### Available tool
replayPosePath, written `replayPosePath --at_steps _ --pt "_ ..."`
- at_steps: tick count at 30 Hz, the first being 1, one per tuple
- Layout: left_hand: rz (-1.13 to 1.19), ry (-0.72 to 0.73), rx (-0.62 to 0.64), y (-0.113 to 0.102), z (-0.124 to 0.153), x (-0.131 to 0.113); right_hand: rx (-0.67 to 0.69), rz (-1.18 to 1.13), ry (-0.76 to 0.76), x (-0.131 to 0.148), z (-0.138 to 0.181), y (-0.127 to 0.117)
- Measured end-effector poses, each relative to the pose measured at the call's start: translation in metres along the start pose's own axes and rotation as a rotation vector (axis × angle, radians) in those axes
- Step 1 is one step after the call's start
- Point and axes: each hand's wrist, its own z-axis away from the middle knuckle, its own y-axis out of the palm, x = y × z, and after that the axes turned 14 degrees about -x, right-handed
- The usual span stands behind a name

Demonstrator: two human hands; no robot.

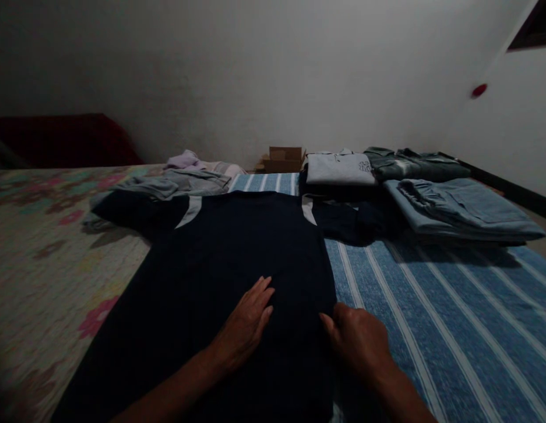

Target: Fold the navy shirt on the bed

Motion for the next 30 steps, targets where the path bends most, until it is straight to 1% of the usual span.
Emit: replayPosePath --at_steps 3,9,14,18,22,27,30 --pt "-0.01 0.0 0.027 -0.001 0.001 -0.002 0.029 0.013 0.014 -0.001 0.002 0.001" --pt "-0.051 -0.005 0.082 -0.001 0.001 -0.004 0.046 0.019 0.009 -0.006 0.008 0.005" --pt "-0.047 0.008 0.057 0.0 0.002 -0.005 0.024 0.032 -0.002 -0.002 0.008 0.004" --pt "-0.06 -0.005 0.078 0.002 0.002 -0.004 0.016 0.035 -0.018 0.002 0.006 0.001" --pt "-0.063 0.005 0.067 0.004 0.003 -0.004 0.027 0.043 -0.018 0.004 0.004 0.001" --pt "-0.066 -0.001 0.075 0.003 0.003 -0.006 0.025 0.033 -0.031 -0.002 0.004 0.001" --pt "-0.071 -0.01 0.085 0.003 0.003 -0.006 0.017 0.01 -0.012 -0.009 0.006 -0.002"
